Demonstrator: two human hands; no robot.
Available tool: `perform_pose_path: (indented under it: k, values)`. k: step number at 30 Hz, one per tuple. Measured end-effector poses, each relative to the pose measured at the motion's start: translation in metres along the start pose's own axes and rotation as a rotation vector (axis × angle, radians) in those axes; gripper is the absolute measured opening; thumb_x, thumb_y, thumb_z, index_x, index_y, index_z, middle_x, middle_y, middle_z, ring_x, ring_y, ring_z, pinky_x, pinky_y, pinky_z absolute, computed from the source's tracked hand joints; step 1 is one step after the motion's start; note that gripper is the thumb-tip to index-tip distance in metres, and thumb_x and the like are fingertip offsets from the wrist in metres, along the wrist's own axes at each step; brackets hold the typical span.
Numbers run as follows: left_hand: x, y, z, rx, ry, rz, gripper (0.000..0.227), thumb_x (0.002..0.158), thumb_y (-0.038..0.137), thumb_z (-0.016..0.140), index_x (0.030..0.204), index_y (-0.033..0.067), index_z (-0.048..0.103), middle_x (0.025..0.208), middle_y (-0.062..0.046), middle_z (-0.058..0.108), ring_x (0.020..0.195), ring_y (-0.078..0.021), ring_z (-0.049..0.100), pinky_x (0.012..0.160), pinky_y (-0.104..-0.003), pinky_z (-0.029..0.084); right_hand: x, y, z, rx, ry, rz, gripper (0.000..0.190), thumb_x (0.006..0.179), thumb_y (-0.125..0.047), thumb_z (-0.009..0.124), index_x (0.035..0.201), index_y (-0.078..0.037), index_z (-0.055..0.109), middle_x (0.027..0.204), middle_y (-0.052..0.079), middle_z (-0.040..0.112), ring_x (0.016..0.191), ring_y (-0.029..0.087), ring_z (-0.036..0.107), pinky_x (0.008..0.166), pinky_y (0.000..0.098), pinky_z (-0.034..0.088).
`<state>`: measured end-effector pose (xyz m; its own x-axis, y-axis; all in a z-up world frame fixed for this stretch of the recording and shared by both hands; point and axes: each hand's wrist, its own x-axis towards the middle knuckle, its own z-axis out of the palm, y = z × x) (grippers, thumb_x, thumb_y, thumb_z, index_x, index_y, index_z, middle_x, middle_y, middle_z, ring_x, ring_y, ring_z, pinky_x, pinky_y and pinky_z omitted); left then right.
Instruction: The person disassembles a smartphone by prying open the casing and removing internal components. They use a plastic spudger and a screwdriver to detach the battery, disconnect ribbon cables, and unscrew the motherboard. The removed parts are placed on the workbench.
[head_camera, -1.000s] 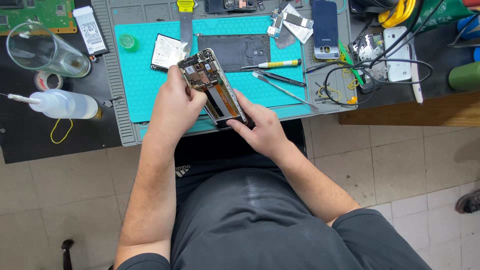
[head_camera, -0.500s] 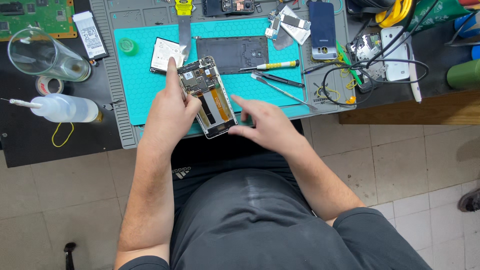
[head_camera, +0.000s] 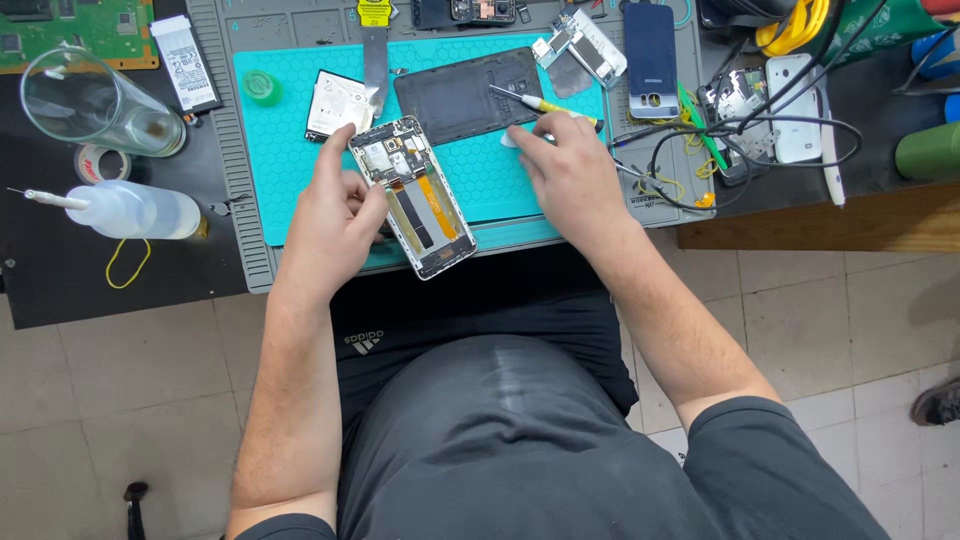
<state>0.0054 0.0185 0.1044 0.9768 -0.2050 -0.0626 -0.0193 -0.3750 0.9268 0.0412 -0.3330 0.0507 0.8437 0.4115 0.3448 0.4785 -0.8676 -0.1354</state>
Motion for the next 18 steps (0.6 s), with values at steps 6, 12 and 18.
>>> perform_pose_path:
  k: [6, 12, 18]
  values:
    - [-0.011, -0.026, -0.002, -0.322, -0.025, -0.063, 0.076, 0.116, 0.005, 0.064, 0.178, -0.0053, 0.021, 0.095, -0.027, 0.073, 0.081, -0.0380, 0.083, 0.060, -0.044, 0.071, 0.023, 0.008, -0.020, 0.168, -0.141, 0.006, 0.033, 0.105, -0.008, 0.087, 0.138, -0.010, 0.082, 0.111, 0.011, 0.067, 0.101, 0.040, 0.076, 0.091, 0.0501, 0.065]
    - [-0.038, -0.018, -0.011, -0.230, -0.037, -0.281, 0.105, 0.096, 0.003, 0.084, 0.183, 0.0083, 0.024, 0.124, -0.016, 0.076, 0.085, -0.0162, 0.073, 0.067, -0.026, 0.060, 0.052, 0.004, -0.034, 0.247, -0.477, 0.205, 0.011, 0.116, -0.022, 0.077, 0.115, -0.012, 0.074, 0.117, 0.009, 0.066, 0.113, 0.036, 0.067, 0.084, 0.0557, 0.055]
    - [-0.048, 0.020, -0.009, 0.445, -0.025, -0.254, 0.082, 0.101, 0.031, 0.086, 0.174, 0.0190, 0.050, 0.101, 0.001, 0.057, 0.090, -0.0241, 0.064, 0.074, -0.048, 0.050, 0.057, 0.000, -0.037, 0.206, -0.500, 0.189, 0.011, 0.116, -0.023, 0.076, 0.124, -0.015, 0.072, 0.119, 0.008, 0.066, 0.107, 0.034, 0.068, 0.075, 0.0567, 0.056]
